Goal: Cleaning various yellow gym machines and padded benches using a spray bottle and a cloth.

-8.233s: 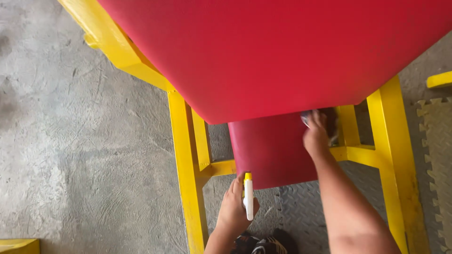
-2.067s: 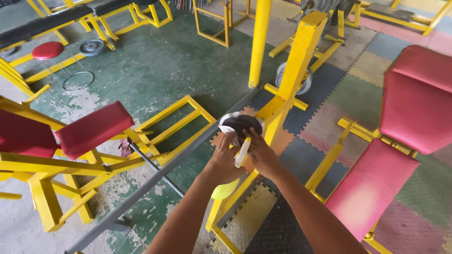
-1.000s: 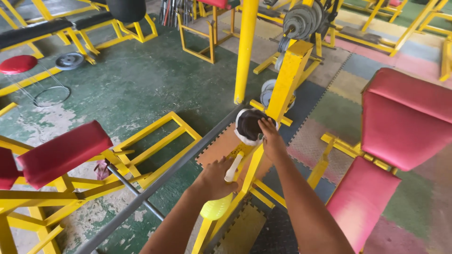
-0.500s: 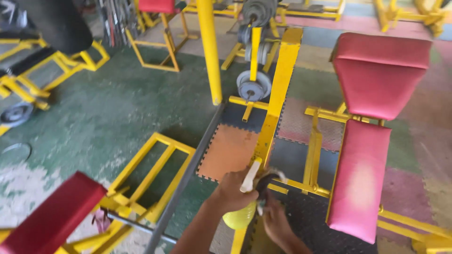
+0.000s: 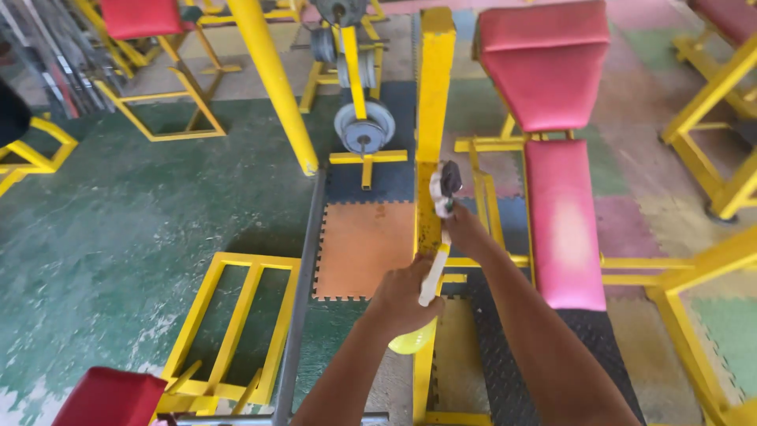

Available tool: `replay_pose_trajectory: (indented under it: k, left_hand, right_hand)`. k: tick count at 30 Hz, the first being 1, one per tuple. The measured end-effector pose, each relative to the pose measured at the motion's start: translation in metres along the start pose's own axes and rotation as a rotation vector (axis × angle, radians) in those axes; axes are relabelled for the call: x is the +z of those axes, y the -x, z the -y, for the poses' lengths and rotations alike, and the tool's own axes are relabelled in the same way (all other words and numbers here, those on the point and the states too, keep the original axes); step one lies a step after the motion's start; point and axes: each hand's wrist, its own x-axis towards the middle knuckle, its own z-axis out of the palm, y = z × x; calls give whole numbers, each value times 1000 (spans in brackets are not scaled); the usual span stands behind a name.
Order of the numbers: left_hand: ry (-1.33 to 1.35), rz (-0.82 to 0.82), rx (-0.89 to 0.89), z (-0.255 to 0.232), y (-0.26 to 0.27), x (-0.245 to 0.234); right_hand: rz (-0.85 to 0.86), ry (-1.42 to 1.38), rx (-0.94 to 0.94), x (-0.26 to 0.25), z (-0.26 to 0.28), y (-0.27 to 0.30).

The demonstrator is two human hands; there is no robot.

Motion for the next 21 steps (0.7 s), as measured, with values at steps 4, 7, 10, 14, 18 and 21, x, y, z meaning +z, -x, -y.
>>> replay_pose_trajectory:
  k: [4,7,10,14,18,21]
  left_hand:
    - [-14,44,12,1,-11,-18]
    - [16,102,-35,5,3,-16]
    - [110,2,52,20,22,-7]
    - [103,-203,184,30,60,19]
    - [110,-155,-72,43,104,55]
    - [128,-46,-318,44,122,78]
  right_hand:
    - [-107,-177,95,-38,114,128]
    - [-127,-298,222,-19,139,189]
    - [-263,-328,-34,-4,140,198]
    - [-217,-442,187,-3,134,181]
    - [-300,-361,282,54,103,198]
    - [88,-400,630,90,79,227]
